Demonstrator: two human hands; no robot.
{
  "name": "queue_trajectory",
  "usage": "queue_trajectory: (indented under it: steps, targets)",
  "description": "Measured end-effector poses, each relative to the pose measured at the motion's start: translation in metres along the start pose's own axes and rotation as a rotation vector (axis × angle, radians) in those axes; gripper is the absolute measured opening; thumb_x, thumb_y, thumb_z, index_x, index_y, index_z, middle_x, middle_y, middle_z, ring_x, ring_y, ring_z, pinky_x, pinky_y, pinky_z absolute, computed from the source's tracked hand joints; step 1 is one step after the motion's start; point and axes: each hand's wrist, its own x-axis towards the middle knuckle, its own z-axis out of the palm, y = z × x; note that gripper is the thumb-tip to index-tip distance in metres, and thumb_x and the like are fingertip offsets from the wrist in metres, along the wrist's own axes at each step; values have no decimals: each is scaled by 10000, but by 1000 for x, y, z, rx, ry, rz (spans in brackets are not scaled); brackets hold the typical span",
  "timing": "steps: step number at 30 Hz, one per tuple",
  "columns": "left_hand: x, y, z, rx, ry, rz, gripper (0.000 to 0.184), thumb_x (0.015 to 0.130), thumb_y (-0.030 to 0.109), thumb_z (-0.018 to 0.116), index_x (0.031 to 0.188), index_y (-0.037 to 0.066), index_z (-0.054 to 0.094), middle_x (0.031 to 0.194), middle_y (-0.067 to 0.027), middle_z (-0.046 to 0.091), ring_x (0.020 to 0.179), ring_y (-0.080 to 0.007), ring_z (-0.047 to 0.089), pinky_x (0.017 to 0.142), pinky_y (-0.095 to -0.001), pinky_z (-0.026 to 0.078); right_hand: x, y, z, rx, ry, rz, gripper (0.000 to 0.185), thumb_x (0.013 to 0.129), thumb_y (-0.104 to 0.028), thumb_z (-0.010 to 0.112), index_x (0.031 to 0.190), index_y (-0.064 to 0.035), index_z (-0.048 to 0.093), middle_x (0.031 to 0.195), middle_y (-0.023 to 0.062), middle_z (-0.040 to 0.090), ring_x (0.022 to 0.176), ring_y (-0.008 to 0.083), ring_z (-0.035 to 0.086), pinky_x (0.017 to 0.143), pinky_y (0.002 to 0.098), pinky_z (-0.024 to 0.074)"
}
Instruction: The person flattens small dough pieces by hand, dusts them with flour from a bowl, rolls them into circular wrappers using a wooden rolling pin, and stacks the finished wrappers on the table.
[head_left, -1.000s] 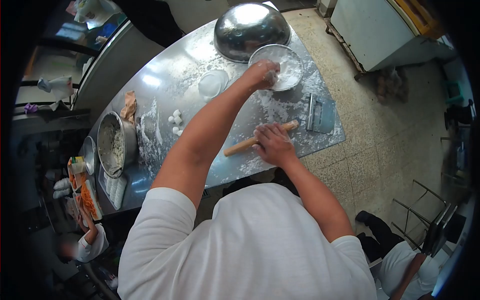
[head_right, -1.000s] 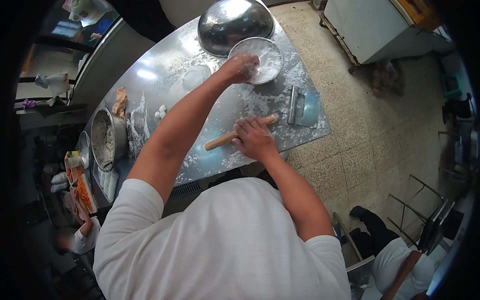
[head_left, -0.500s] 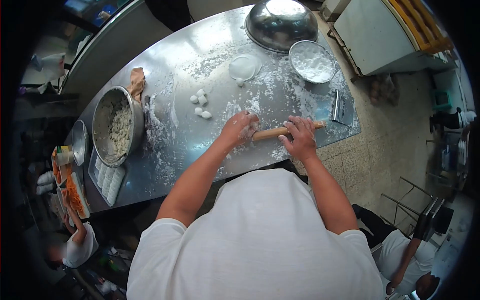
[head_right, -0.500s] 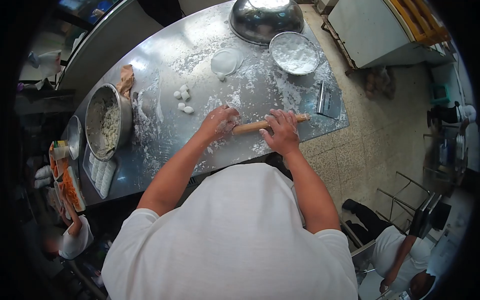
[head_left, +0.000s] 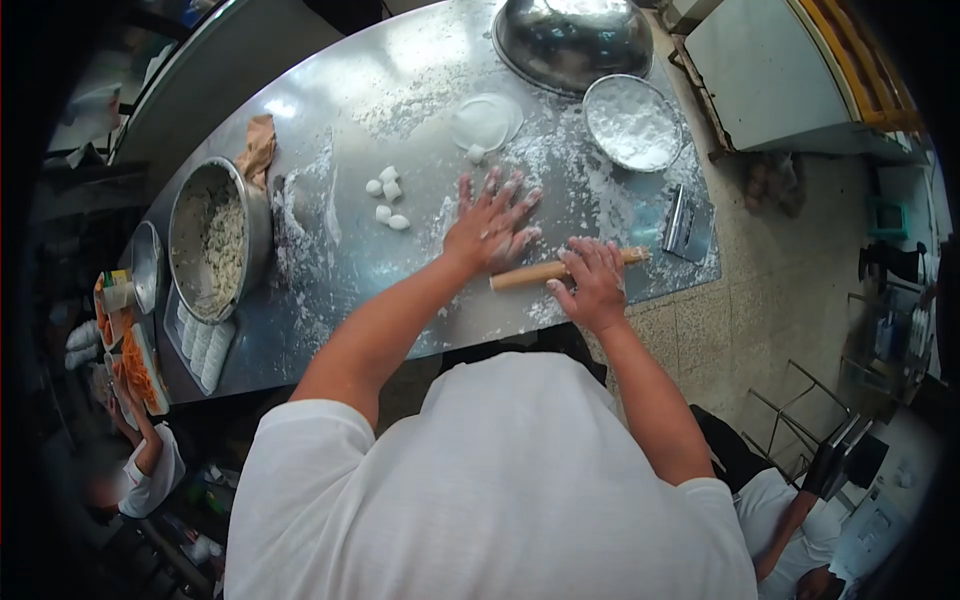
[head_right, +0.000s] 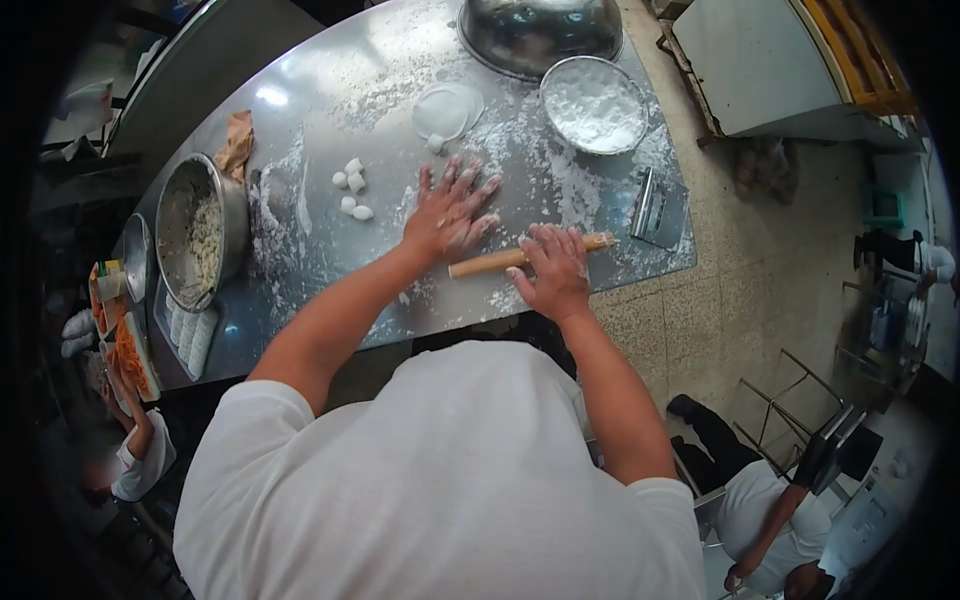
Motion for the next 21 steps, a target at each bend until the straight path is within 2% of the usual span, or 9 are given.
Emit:
queue_trajectory:
  steps: [1,7,9,10,12,13,16,20,21]
  targets:
    - [-6,2,0,-26,-113,-22,638,1040,561,415,1622,314,329,1707,-134,218,1583,-417,118,1228,-685,3,-2,-3,-1,20,-5,5,475,822,-392,773,1209,-133,681,1379,97,607,1345,310,521,1211,534,264]
    - [7,-6,7,17,74,30,629,1047,540,418,1604,251,378,1685,-136,282,1571,-425,158,1249,-630,7,-3,-2,2,18,21,6,468,824,-367,770,1214,-123,681,1366,97,612,1353,300,511,1209,539,274]
    - [10,-17,6,-359,80,-32,570,1047,478,479,1548,206,476,1580,-148,451,1510,-407,315,1257,-540,173,0,0,0,34,33,-2,466,826,-359,770,1216,-120,681,1365,98,613,1354,300,509,1210,540,274]
    - [8,-23,4,-350,80,-31,570,1047,478,479,1548,206,476,1580,-148,451,1510,-407,315,1257,-540,173,0,0,0,34,40,1,463,826,-352,772,1215,-119,681,1364,98,613,1355,300,509,1210,540,275]
    - [-3,-31,-4,-1239,132,-427,475,1003,337,616,1444,161,597,1421,-157,582,1336,-380,520,1161,-451,382,-4,-3,2,47,40,-1,461,825,-344,774,1215,-117,680,1363,99,613,1355,301,508,1211,540,275]
    - [-11,-33,-11,-1234,141,-434,475,1003,337,616,1444,161,597,1421,-157,582,1336,-380,520,1161,-451,382,-3,-2,3,40,38,-3,470,826,-345,776,1225,-118,673,1367,97,612,1354,305,508,1211,535,267]
    - [-44,-34,-21,-313,59,121,326,907,124,734,1226,69,698,1268,-171,646,1151,-357,624,981,-429,513,-2,-1,3,43,44,-6,470,824,-336,779,1226,-117,672,1371,98,611,1354,306,509,1213,532,265]
    - [-37,-21,-36,-334,-141,10,279,915,109,723,1186,52,688,1125,-142,707,1079,-324,665,918,-415,534,-2,-3,2,56,44,7,462,822,-322,780,1220,-113,675,1370,103,614,1358,302,509,1218,533,267]
    - [-26,-14,-37,-600,-94,-160,266,909,114,727,1162,46,682,1052,-141,716,1006,-312,684,881,-405,540,-3,-3,2,56,41,8,462,822,-322,780,1220,-113,675,1370,103,614,1358,302,509,1218,533,267]
